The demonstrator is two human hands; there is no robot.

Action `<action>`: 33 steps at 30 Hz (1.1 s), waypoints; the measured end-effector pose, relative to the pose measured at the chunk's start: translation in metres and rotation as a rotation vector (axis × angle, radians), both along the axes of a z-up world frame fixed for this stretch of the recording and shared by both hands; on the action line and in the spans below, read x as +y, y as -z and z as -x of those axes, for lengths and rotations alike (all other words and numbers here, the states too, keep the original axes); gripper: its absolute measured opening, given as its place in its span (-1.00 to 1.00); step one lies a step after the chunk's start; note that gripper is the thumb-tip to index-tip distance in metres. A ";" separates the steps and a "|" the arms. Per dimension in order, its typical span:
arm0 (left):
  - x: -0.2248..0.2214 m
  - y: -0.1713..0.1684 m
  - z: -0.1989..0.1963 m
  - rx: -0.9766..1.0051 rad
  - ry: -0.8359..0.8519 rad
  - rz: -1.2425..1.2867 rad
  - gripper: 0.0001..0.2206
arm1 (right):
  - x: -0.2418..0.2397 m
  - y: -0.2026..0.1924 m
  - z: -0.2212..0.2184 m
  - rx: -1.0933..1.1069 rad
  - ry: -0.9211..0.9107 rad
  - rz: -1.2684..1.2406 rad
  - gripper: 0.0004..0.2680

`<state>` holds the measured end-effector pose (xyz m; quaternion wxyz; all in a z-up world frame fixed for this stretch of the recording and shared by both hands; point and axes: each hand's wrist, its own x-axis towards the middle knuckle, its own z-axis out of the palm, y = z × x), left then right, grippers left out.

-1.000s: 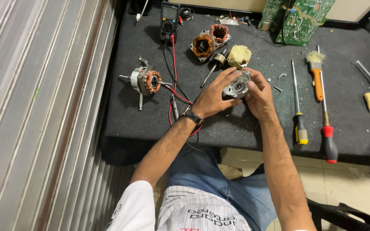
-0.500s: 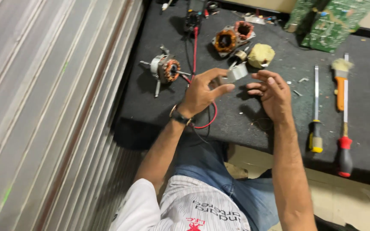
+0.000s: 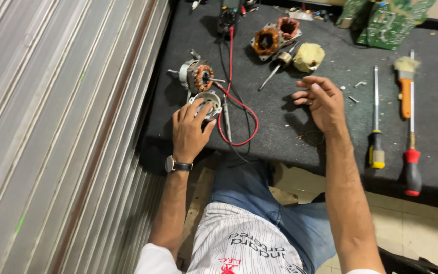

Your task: Disassembling and inspecting a small electric motor on a workbench using hand tools

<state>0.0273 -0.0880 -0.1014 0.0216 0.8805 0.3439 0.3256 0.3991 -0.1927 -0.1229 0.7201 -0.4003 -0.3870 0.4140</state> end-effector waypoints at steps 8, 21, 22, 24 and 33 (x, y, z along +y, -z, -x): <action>-0.016 -0.032 -0.005 0.085 -0.007 0.209 -0.54 | -0.002 -0.014 0.012 0.013 0.052 -0.004 -0.75; -0.036 -0.100 -0.057 -0.010 0.066 0.226 -0.70 | -0.002 -0.017 0.014 -0.033 0.064 0.011 -0.77; -0.030 -0.091 -0.069 -0.010 0.066 0.224 -0.70 | -0.002 -0.017 0.014 -0.032 0.064 0.009 -0.77; -0.017 -0.073 -0.095 -0.034 0.164 0.211 -0.70 | -0.002 -0.017 0.014 -0.027 0.068 0.004 -0.78; 0.082 -0.006 -0.216 -0.091 0.011 0.317 -0.55 | -0.002 -0.017 0.015 0.027 0.075 0.004 -0.77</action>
